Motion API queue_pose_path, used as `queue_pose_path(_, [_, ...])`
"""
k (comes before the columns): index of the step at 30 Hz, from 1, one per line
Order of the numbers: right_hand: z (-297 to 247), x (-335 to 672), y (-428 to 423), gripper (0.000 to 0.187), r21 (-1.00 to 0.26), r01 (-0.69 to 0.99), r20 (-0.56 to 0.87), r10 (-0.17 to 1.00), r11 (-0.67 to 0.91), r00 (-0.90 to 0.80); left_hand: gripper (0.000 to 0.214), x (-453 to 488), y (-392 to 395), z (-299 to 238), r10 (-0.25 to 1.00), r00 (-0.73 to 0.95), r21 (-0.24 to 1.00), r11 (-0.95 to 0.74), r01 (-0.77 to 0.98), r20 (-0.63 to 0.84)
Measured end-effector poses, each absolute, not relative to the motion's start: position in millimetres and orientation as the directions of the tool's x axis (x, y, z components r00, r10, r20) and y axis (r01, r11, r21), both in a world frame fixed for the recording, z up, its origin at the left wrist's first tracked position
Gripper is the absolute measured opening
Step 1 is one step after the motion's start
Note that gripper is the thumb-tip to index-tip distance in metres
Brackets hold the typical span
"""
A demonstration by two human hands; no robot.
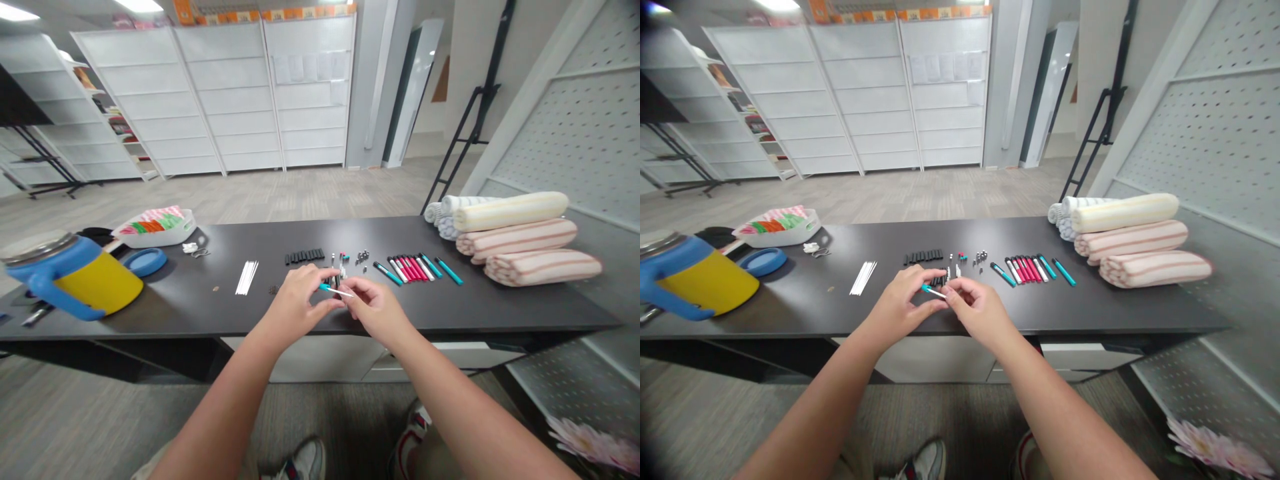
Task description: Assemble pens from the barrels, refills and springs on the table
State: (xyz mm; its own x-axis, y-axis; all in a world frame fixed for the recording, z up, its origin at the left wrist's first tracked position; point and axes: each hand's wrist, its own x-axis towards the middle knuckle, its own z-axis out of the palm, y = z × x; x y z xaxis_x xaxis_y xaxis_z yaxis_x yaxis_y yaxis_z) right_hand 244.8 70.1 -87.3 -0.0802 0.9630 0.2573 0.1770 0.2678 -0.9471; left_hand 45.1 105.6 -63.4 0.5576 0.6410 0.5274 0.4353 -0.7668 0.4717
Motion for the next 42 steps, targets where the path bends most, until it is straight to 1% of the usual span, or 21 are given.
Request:
queue_pose_path(2, [-87,246,71,0.038,-0.959,0.135,0.235,0.966,0.248,-0.103,0.044,47,101,-65,0.636,0.568,0.474,-0.77,0.426,0.522])
queue_pose_path(5, [-90,247,73,0.04,-0.979,0.066,0.187,0.979,0.193,-0.085,0.053,45,95,-62,0.662,0.593,0.539,-0.738,0.407,0.459])
queue_pose_path(7, [-94,248,75,0.041,-0.983,0.05,0.177,0.984,0.178,-0.039,0.048,40,93,-61,0.701,0.568,0.581,-0.697,0.421,0.43])
queue_pose_path(9, [-97,249,76,0.04,-0.975,0.072,0.21,0.977,0.209,0.016,0.039,34,94,-62,0.742,0.511,0.582,-0.664,0.47,0.434])
queue_pose_path(11, [-99,250,76,0.038,-0.962,0.117,0.253,0.966,0.246,0.053,0.034,26,99,-67,0.755,0.479,0.508,-0.656,0.559,0.448])
queue_pose_path(13, [-100,251,76,0.036,-0.95,0.162,0.28,0.958,0.266,0.071,0.032,19,105,-73,0.747,0.498,0.354,-0.654,0.669,0.44])
queue_pose_path(15, [-101,251,76,0.034,-0.939,0.199,0.3,0.951,0.28,0.079,0.033,13,110,-79,0.749,0.522,0.211,-0.634,0.744,0.409])
queue_pose_path(17, [-100,250,75,0.03,-0.921,0.243,0.332,0.94,0.305,0.08,0.033,9,114,-83,0.75,0.53,0.139,-0.619,0.773,0.395])
queue_pose_path(23, [-101,245,71,0.022,-0.839,0.399,0.413,0.91,0.37,0.024,0.028,6,116,-88,0.721,0.566,0.079,-0.642,0.763,0.399])
queue_pose_path(29, [-101,244,71,0.02,-0.832,0.439,0.406,0.911,0.339,0.066,0.026,6,116,-90,0.725,0.564,0.076,-0.638,0.766,0.396])
queue_pose_path(34, [-103,244,71,0.019,-0.821,0.457,0.411,0.91,0.342,0.057,0.022,6,114,-89,0.715,0.577,0.074,-0.651,0.756,0.395])
queue_pose_path(38, [-99,242,70,0.018,-0.796,0.487,0.413,0.911,0.361,0.0,0.02,7,114,-88,0.692,0.598,0.075,-0.677,0.732,0.404])
queue_pose_path(42, [-94,240,67,0.017,-0.735,0.536,0.425,0.898,0.415,-0.112,0.018,11,110,-86,0.657,0.637,0.082,-0.719,0.69,0.404])
